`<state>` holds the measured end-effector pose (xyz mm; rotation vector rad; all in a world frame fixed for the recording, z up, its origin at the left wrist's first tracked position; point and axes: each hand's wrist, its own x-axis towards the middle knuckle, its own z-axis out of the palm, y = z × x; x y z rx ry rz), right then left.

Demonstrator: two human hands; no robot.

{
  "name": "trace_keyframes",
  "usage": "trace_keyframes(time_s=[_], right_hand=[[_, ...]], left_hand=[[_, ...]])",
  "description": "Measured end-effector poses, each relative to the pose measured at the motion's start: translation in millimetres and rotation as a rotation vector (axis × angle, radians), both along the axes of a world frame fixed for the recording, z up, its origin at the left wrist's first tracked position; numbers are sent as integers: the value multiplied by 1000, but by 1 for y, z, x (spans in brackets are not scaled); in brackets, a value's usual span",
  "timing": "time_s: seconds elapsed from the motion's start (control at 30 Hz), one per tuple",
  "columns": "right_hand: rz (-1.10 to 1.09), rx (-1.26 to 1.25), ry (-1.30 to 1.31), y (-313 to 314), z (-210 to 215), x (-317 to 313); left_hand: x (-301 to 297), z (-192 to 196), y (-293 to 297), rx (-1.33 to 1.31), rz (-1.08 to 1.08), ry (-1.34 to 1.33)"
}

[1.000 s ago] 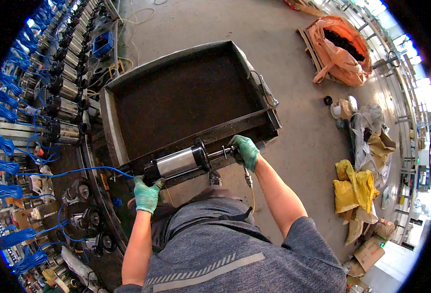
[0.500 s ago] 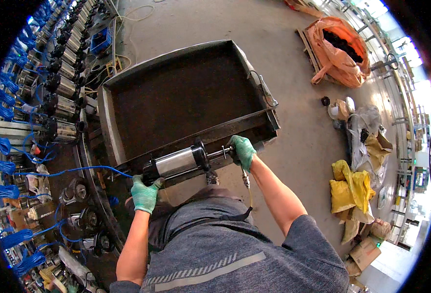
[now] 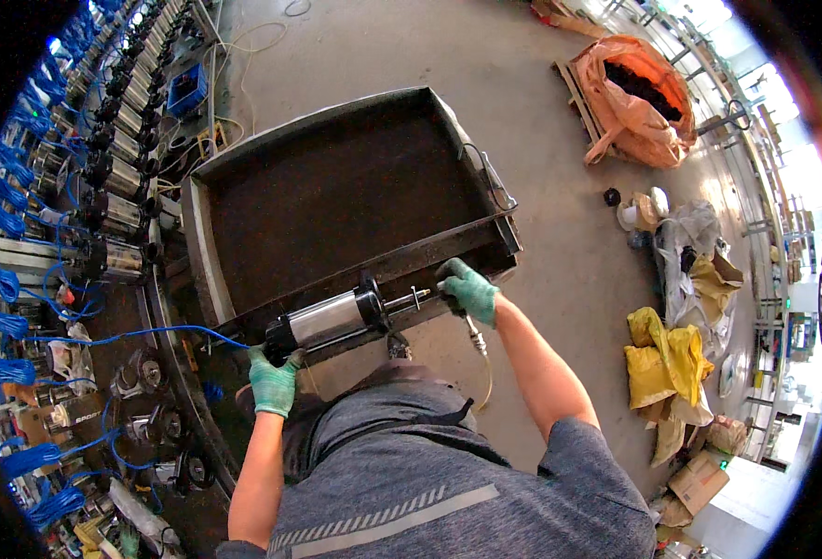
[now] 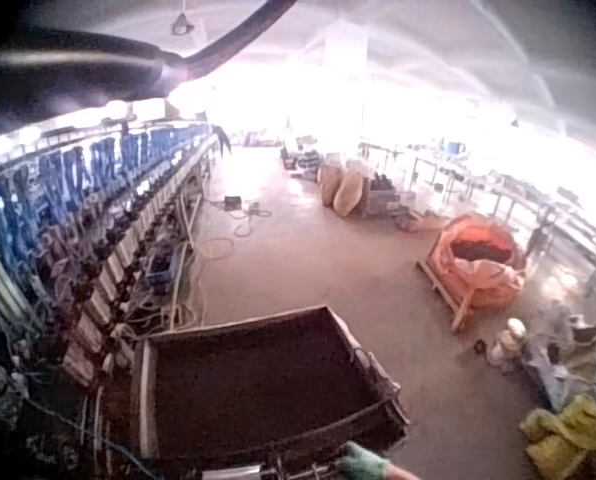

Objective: The person repeatedly picks up a cylindrical metal pump from a metal tray, connects a blue hose to it, and places it back into the tray. This cycle is performed multiple times in a factory setting with rows of similar equipment in the background.

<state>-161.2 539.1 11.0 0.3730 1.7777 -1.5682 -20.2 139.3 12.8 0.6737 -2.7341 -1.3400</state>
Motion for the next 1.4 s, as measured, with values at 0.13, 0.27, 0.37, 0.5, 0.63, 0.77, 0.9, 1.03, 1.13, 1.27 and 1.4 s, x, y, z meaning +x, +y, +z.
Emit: trace_keyframes(time_s=[0.13,0.27,0.37,0.5,0.63,0.77,0.9,1.03,1.13,1.27,1.4], right_hand=[[88,534,480,61,8,-25],[257,1122,219,101,20,-72],[329,1342,271,106,-9,-89],[214,1282,280,78,6,-108],[215,1293,349,103,-16,-107],[113,1254,670,58,9,-85],[20,568,899,-28,31,-49],[389,372,1057,-129,62,-5],[530,494,1122,-165,68,8],[508,608,1129,-172,51,6],[498,582,1182,-173,53,8]], left_hand=[[1,6,3,-39,18,-62],[1,0,4,6,28,-53],[-2,1,1,9,1,-54],[1,-3,2,-99,38,-76],[-4,4,7,28,18,-51],[-4,21,-8,5,-45,-255],[-13,5,-62,-636,-335,9],[-31,36,-100,-834,-631,-313],[-32,49,-108,-738,-641,-403],[-10,23,-145,-764,-333,-369],[-6,6,-176,-663,-179,-423]])
